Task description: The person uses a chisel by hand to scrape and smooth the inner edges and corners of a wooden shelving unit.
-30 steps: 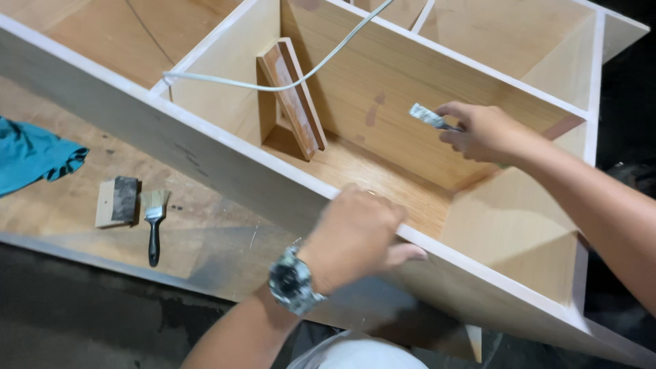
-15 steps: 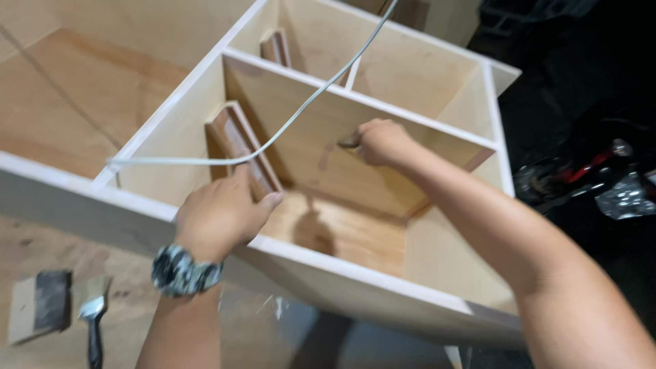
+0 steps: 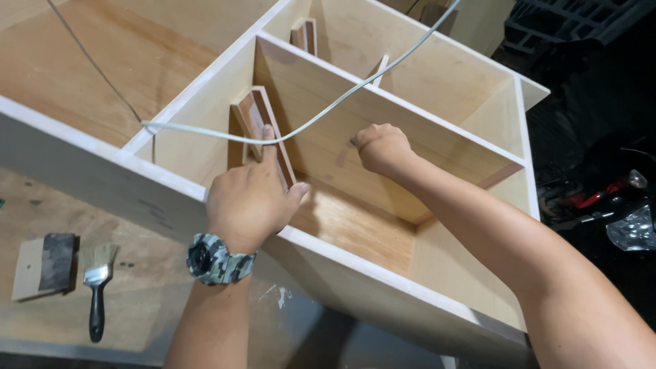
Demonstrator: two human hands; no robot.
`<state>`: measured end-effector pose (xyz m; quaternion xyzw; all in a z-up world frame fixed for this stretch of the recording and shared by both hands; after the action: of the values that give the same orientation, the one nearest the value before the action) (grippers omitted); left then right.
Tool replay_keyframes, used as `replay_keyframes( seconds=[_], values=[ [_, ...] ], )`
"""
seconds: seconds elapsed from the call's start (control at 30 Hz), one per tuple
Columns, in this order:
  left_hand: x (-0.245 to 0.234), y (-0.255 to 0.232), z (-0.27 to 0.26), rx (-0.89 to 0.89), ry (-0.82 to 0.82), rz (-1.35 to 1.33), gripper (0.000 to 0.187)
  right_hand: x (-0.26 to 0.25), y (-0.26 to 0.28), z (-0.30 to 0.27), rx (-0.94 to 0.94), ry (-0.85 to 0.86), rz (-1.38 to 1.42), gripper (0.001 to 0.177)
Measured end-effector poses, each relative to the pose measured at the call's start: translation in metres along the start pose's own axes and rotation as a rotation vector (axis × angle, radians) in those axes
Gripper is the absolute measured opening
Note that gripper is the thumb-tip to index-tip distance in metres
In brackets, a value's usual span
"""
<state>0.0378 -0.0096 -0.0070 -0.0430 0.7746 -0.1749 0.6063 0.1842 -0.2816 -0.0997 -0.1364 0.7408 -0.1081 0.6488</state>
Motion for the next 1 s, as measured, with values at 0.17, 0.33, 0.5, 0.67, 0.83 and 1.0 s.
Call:
replay_keyframes(
  seconds=[0.17,0.33,0.5,0.67,0.83,1.0],
  values=[
    [0.005,0.004,0.001,0.019,-0.057,-0.053,0.108,0.003,0.001,-0.011,-0.142,-0.2,-0.032,0.021],
    [0.006,0.004,-0.001,0.058,-0.091,-0.072,0.107,0.009,-0.01,0.002,-0.043,-0.113,-0.052,0.018],
    [0.004,0.005,-0.007,0.085,-0.108,-0.067,0.108,0.011,-0.021,0.007,0.092,-0.021,-0.144,0.023],
    [0.007,0.008,-0.002,0.1,-0.111,-0.082,0.108,0.002,-0.003,-0.012,-0.035,-0.073,-0.058,0.023],
    [0.007,0.009,-0.001,0.12,-0.094,-0.089,0.109,-0.001,-0.005,-0.012,0.039,-0.066,-0.108,0.025],
    [0.007,0.01,-0.002,0.13,-0.111,-0.085,0.11,0.001,-0.023,-0.019,-0.012,-0.128,-0.106,0.024]
  ],
)
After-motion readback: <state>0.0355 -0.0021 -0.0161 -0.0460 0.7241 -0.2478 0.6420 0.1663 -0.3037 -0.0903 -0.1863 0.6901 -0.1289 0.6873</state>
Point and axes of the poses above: each hand's wrist, its own z-axis towards the middle knuckle, its own x-axis out of the palm, y = z × x, the point moved 4 cm from there along z, towards the middle knuckle, and after that the axes turned 1 degree about x, right-handed, at the moved point
